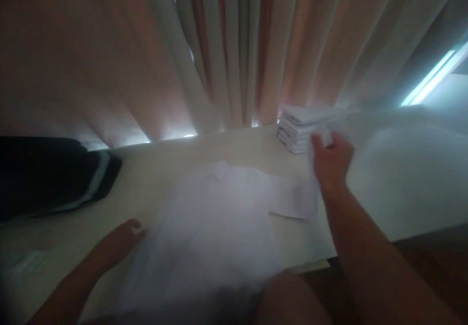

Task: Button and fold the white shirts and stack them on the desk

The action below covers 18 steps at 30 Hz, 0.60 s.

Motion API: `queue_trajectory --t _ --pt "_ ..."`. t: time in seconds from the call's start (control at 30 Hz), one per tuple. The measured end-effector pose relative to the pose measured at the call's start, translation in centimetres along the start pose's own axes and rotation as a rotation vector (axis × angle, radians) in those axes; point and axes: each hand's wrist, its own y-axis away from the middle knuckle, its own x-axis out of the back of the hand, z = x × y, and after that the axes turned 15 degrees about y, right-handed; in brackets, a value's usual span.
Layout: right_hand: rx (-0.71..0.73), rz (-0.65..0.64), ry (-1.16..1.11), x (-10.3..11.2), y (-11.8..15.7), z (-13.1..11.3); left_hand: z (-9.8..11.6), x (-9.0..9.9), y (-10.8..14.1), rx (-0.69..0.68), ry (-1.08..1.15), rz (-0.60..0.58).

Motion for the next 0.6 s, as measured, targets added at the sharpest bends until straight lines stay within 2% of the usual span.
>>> queue_trajectory --t 0.07,0.17,0.23,0.3,0.37,0.43,0.5,0.6 --pt "0.082 -0.066 -0.069 0.0 2.1 -8.5 -1.5 -0.2 1.9 0.097 0.069 -0.063" --pt "0.232 -0.273 -0.084 -0.8 7.8 -19.2 -2.9 -1.2 4.3 0.173 0.141 -0.126" --pt "0.395 -0.451 -0.093 -1.9 12.6 -24.2 -3.3 -1.8 5.2 0.184 0.175 -0.153" --pt "0.601 -0.640 -0.086 -3.0 17.4 -27.4 -3.5 -2.2 5.6 0.154 0.203 -0.167" --pt "0.762 -0.768 -0.079 -3.7 21.4 -29.0 -3.6 -2.3 5.5 0.116 0.222 -0.157" --pt "0.837 -0.803 -0.088 -3.7 23.9 -29.1 -3.8 -2.1 5.1 0.113 0.243 -0.141" --pt "0.858 -0.787 -0.100 -3.4 24.7 -28.1 -4.3 -1.7 4.8 0.127 0.265 -0.126" --pt "0.808 -0.796 -0.041 -3.1 23.7 -24.9 -5.2 -0.5 4.4 0.144 0.301 -0.083"
